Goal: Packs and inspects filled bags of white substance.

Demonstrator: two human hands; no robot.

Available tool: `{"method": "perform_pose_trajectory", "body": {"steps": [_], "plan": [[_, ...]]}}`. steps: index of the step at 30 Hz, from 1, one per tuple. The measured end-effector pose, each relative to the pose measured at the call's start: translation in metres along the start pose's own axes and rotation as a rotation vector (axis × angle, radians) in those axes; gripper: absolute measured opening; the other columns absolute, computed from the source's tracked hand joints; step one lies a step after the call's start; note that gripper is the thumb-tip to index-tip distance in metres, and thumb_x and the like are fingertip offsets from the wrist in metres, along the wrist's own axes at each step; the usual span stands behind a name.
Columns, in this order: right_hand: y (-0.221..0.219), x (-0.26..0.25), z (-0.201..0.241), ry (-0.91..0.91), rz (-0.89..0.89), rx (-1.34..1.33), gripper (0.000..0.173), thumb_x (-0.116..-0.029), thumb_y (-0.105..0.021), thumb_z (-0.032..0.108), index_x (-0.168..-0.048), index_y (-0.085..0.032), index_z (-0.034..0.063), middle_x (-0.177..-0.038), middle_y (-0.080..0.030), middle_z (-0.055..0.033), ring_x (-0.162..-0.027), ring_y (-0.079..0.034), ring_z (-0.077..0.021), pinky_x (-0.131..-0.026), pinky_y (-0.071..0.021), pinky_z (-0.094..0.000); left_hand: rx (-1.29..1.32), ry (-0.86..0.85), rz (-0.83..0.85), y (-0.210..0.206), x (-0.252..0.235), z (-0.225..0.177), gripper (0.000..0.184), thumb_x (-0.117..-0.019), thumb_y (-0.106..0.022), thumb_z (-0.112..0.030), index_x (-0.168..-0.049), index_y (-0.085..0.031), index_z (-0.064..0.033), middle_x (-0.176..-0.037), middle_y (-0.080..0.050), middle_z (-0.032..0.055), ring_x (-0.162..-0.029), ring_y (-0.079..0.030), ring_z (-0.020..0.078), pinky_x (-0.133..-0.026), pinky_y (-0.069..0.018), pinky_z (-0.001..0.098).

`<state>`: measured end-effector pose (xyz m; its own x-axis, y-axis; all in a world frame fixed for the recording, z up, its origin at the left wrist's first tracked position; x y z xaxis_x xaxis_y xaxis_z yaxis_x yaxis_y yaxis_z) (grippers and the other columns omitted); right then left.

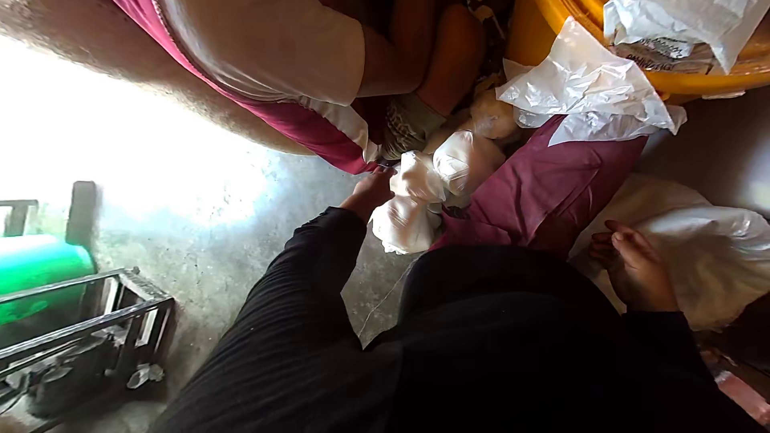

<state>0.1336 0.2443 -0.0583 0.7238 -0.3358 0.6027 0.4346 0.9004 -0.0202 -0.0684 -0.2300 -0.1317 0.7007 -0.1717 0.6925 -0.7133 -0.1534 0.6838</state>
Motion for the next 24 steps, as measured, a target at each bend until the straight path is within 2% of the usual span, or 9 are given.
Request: {"method": "perform_pose_trajectory", "body": {"steps": [3, 6, 8, 11, 13, 18, 20, 22, 24], "plan": [[-0.004, -0.001, -0.002, 0.014, -0.017, 0.002, 0.029, -0.1078, -0.043, 0.013, -0.133, -0.052, 0.0025, -0.097, -0.069, -0.0012, -0.079, -0.07, -0.011, -0.073, -0.0614, -0.027, 0.081, 0.024, 0.048, 0.004, 0.0, 0.01, 0.055, -0.0898, -0.078, -0.016, -0.137, -0.058, 0.0039, -0.135, -0.058, 0.0331, -0.125, -0.056, 0.0509, -0.105, -0.0409, 0.0698], [-0.001, 0.002, -0.006, 0.023, -0.022, 0.0, 0.029, -0.1073, -0.044, 0.012, -0.133, -0.053, 0.0014, -0.097, -0.07, -0.0021, -0.08, -0.071, -0.012, -0.074, -0.0614, -0.0278, 0.126, 0.055, 0.086, -0.003, -0.001, 0.017, 0.056, -0.0935, -0.075, -0.025, -0.137, -0.057, 0.0051, -0.129, -0.061, 0.0342, -0.123, -0.058, 0.0504, -0.106, -0.0408, 0.0688], [0.0, 0.003, -0.005, 0.044, -0.024, -0.009, 0.03, -0.1067, -0.044, 0.012, -0.133, -0.053, 0.001, -0.098, -0.07, -0.0022, -0.08, -0.071, -0.0121, -0.074, -0.0617, -0.0279, 0.143, 0.085, 0.082, 0.004, 0.004, 0.006, 0.053, -0.0969, -0.071, -0.023, -0.139, -0.056, 0.0049, -0.132, -0.059, 0.0341, -0.126, -0.056, 0.05, -0.107, -0.0397, 0.0675], [0.002, 0.006, -0.01, 0.058, -0.048, -0.04, 0.03, -0.1058, -0.044, 0.011, -0.132, -0.053, 0.0007, -0.097, -0.07, -0.0024, -0.079, -0.071, -0.0117, -0.073, -0.0617, -0.0279, 0.162, 0.111, 0.026, 0.01, 0.009, -0.014, 0.052, -0.0983, -0.068, -0.022, -0.142, -0.054, 0.001, -0.122, -0.065, 0.031, -0.118, -0.061, 0.0481, -0.103, -0.0441, 0.0663], [0.002, 0.008, -0.015, 0.078, -0.046, -0.074, 0.03, -0.1053, -0.044, 0.01, -0.132, -0.053, 0.0004, -0.096, -0.07, -0.0021, -0.079, -0.071, -0.0116, -0.073, -0.062, -0.0277, 0.183, 0.155, -0.029, 0.016, 0.011, -0.024, 0.065, -0.0983, -0.067, -0.023, -0.154, -0.039, -0.0041, -0.117, -0.066, 0.0318, -0.112, -0.063, 0.049, -0.099, -0.0463, 0.0663], [0.003, 0.016, -0.023, 0.06, -0.04, -0.12, 0.03, -0.1052, -0.044, 0.01, -0.132, -0.054, 0.0007, -0.095, -0.071, -0.0011, -0.078, -0.071, -0.0102, -0.072, -0.0618, -0.0265, 0.542, 0.435, -0.444, 0.052, 0.016, -0.022, 0.097, -0.0958, -0.068, -0.021, -0.164, 0.001, -0.0113, -0.127, -0.058, 0.0371, -0.105, -0.065, 0.0507, -0.088, -0.0533, 0.0656], [0.006, 0.018, -0.027, 0.062, -0.035, -0.123, 0.031, -0.1048, -0.044, 0.01, -0.132, -0.054, 0.0, -0.095, -0.071, -0.0013, -0.078, -0.071, -0.0101, -0.072, -0.0614, -0.0265, 0.484, 0.561, -0.586, 0.083, 0.027, -0.028, 0.097, -0.0935, -0.066, -0.019, -0.165, 0.0, -0.0133, -0.135, -0.057, 0.034, -0.116, -0.062, 0.0506, -0.094, -0.0502, 0.0672], [0.008, 0.019, -0.033, 0.071, -0.016, -0.132, 0.031, -0.1046, -0.043, 0.01, -0.132, -0.054, -0.0006, -0.095, -0.071, -0.0012, -0.078, -0.071, -0.01, -0.072, -0.0613, -0.0268, 0.424, 0.622, -0.461, 0.126, 0.065, -0.062, 0.082, -0.102, -0.054, -0.016, -0.165, 0.0, -0.0133, -0.154, -0.042, 0.0275, -0.131, -0.054, 0.0457, -0.104, -0.0449, 0.0623], [0.009, 0.02, -0.038, 0.061, -0.021, -0.154, 0.03, -0.1053, -0.042, 0.008, -0.131, -0.054, -0.0007, -0.094, -0.071, -0.0011, -0.077, -0.071, -0.0097, -0.072, -0.0614, -0.0268, 0.313, 0.663, -0.424, 0.152, 0.102, -0.103, 0.069, -0.1048, -0.046, -0.011, -0.165, -0.012, -0.0119, -0.157, -0.041, 0.0248, -0.132, -0.054, 0.0431, -0.105, -0.0446, 0.0592]]}}
Point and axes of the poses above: each hand's wrist, its own x-axis away from the middle knuckle, its own y-axis out of the back of the hand, z = x × y, the point moved 2 cm from there along -x, towards the middle knuckle
